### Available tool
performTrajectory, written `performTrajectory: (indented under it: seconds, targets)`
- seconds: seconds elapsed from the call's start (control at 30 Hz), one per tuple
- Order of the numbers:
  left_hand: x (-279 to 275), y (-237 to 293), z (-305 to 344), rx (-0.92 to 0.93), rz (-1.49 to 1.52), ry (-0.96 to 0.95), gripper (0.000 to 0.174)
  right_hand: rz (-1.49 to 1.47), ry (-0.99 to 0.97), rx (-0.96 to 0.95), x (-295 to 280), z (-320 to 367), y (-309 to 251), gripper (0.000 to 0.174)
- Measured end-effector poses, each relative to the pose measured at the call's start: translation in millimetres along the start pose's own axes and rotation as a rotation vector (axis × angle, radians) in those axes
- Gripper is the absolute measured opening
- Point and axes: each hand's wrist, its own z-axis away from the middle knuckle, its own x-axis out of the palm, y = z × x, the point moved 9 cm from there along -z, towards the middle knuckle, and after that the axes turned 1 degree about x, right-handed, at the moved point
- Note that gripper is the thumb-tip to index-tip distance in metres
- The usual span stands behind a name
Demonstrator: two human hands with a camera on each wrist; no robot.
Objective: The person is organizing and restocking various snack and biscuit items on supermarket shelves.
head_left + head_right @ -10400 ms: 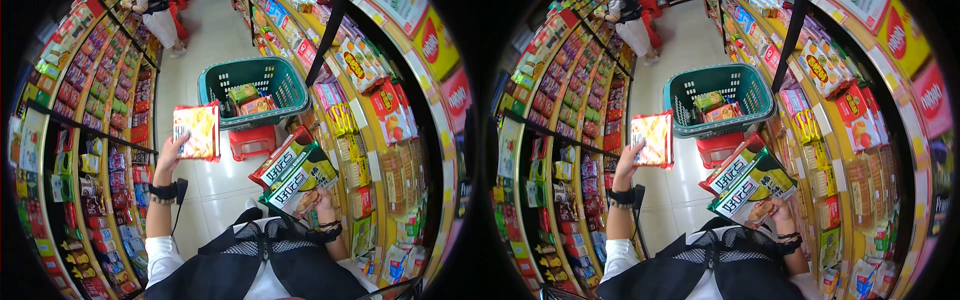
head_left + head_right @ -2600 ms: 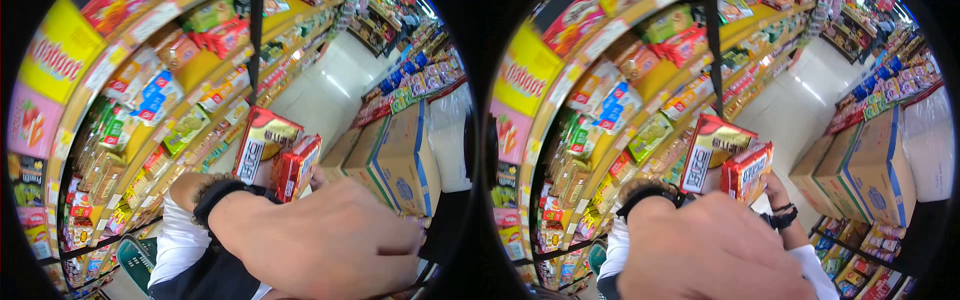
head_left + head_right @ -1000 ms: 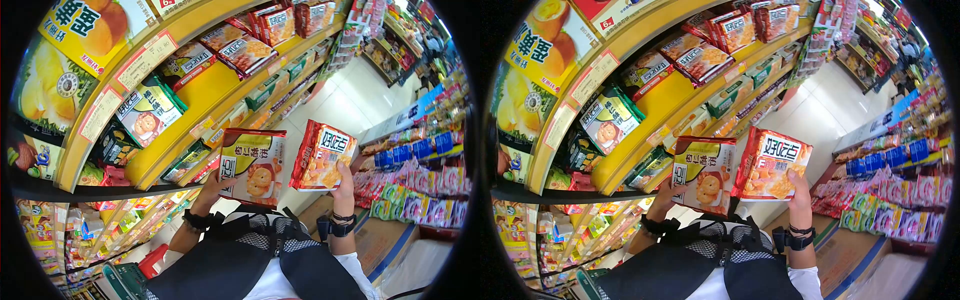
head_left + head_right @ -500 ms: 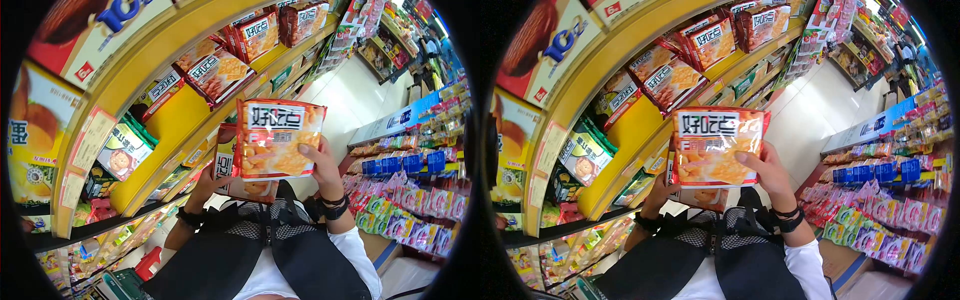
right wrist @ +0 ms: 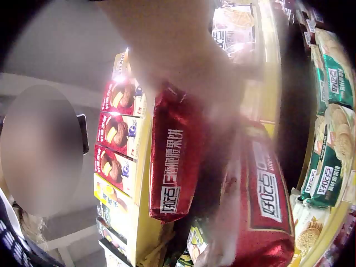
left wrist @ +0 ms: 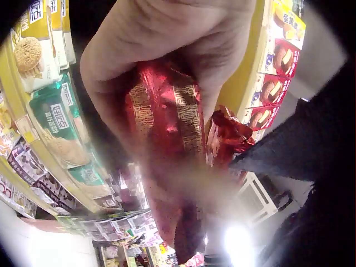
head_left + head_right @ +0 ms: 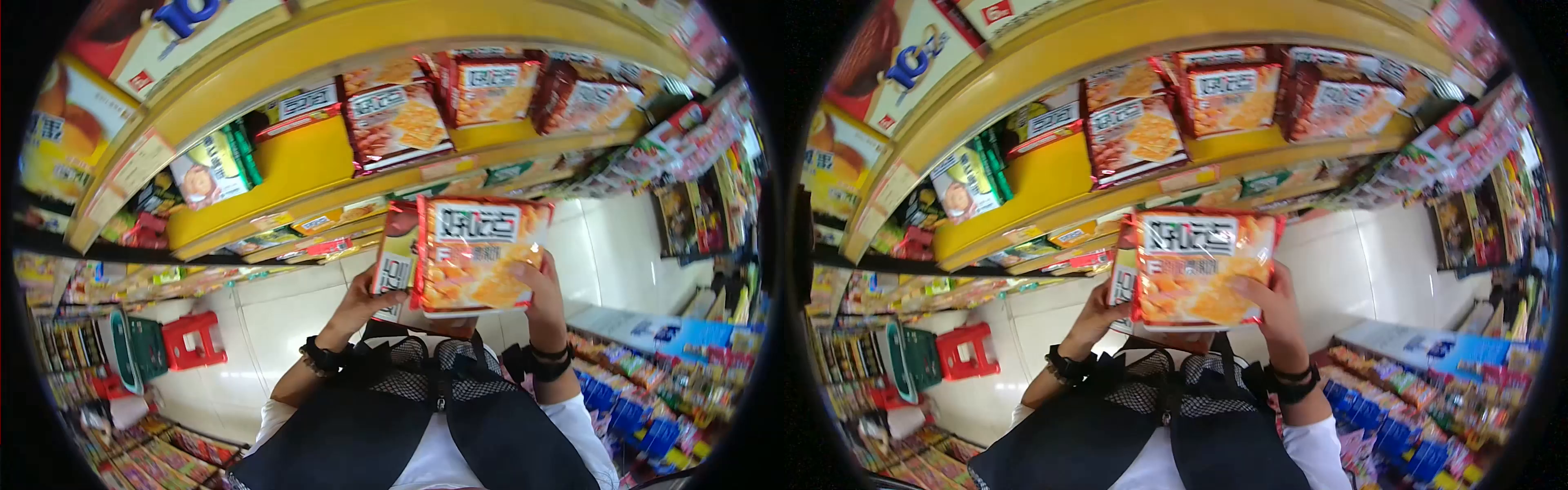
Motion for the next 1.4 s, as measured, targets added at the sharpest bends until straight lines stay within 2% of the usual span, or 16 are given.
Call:
performTrajectory:
  seconds: [0.03, 0.1, 0.23, 0.3, 0.47, 0.6, 0.67, 0.77, 0.87, 0.93, 1.03, 1.1, 1.17, 1.2, 1.3, 1.4]
  targets:
    - [1, -1, 0, 0.005, 0.012, 0.019, 0.052, 0.004, -0.040, 0.012, -4, 0, 5, 0.041]
    - [1, -6, 1, 0.020, 0.015, 0.011, 0.048, 0.005, 0.109, -0.037, -31, 0, 10, 0.044]
    - [-2, 2, 1, 0.024, 0.047, 0.065, 0.047, -0.018, 0.075, -0.073, -35, -5, 7, 0.049]
    - [-3, 7, -1, 0.005, 0.037, 0.064, 0.047, -0.124, -0.028, 0.016, -27, -9, 20, 0.055]
    - [3, 18, -12, 0.046, -0.011, -0.019, 0.044, -0.113, -0.069, 0.085, -11, -18, 40, 0.064]
    - [-2, 23, -18, 0.052, -0.121, -0.023, 0.049, -0.114, -0.007, 0.097, -9, -20, 42, 0.063]
    - [-5, 24, -19, 0.070, -0.168, -0.025, 0.051, 0.062, -0.011, 0.156, -15, -21, 53, 0.062]
    - [-7, 28, -22, 0.073, -0.187, -0.054, 0.057, 0.013, 0.110, 0.164, -4, -15, 48, 0.062]
    - [-6, 43, -19, 0.072, -0.207, -0.083, 0.058, -0.015, 0.097, 0.141, -1, -13, 48, 0.062]
    - [-11, 47, -18, -0.023, -0.324, -0.153, 0.054, -0.050, 0.105, 0.124, -3, -12, 50, 0.062]
    - [-38, 92, -15, 0.303, -0.552, 0.126, 0.037, -0.065, 0.112, 0.136, -10, -10, 55, 0.062]
    - [-40, 118, -5, 0.390, -0.597, 0.198, 0.034, -0.048, 0.118, 0.160, -15, -10, 61, 0.063]
    - [-23, 135, -1, 0.446, -0.624, 0.159, 0.034, -0.026, 0.103, 0.147, -15, -14, 63, 0.059]
    - [-11, 137, -3, 0.415, -0.637, 0.112, 0.035, -0.017, -0.009, 0.132, -2, -20, 57, 0.054]
    - [14, 127, -12, 0.333, -0.664, -0.041, 0.043, -0.016, -0.047, 0.130, 9, -22, 52, 0.050]
    - [34, 106, -26, -0.008, -0.737, -0.169, 0.060, -0.035, -0.129, 0.157, 12, -23, 54, 0.050]
